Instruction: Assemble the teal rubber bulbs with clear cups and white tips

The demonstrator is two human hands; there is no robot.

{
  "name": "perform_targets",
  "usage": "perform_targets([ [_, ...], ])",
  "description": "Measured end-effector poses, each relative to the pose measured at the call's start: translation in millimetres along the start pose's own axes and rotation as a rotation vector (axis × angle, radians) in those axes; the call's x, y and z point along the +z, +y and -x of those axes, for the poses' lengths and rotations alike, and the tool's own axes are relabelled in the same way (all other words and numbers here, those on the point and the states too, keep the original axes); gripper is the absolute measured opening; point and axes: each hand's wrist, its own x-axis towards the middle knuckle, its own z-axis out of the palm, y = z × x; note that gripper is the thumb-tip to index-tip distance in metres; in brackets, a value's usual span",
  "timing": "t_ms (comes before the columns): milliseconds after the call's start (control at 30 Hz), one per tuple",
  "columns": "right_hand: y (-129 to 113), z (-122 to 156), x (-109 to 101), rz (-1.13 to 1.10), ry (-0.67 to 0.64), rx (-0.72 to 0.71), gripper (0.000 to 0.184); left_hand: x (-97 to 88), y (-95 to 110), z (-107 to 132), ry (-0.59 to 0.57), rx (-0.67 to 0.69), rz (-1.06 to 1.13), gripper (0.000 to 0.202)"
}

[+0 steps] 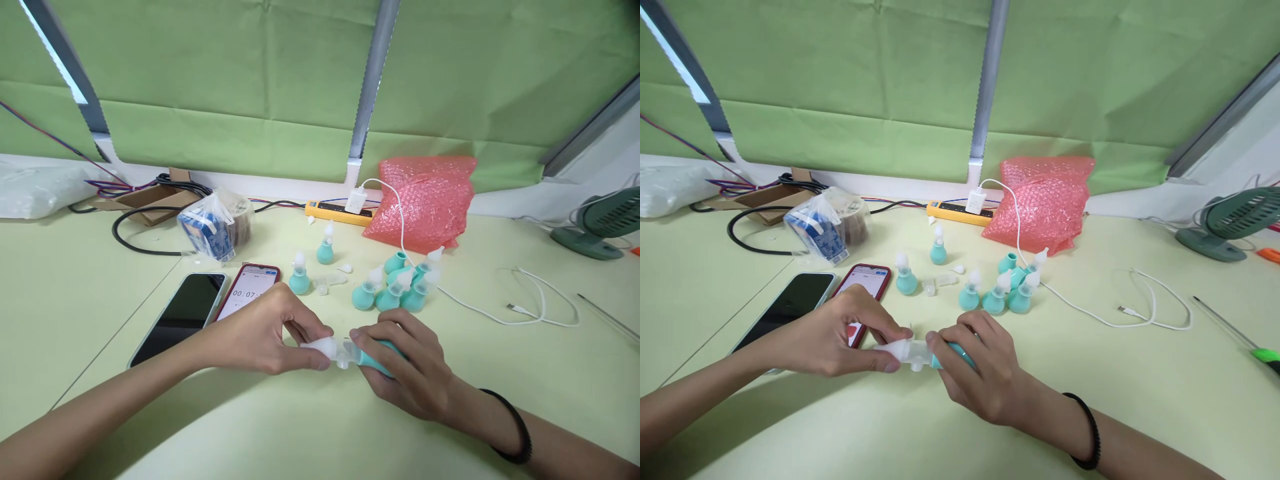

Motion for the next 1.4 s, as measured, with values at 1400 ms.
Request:
perform_targets([
  [1400,-15.6,-19.2,-47.8,-0.005,-0.089,-0.069,0.021,18.8,19.9,12.7,0.129,0.261,-0.173,0.018],
])
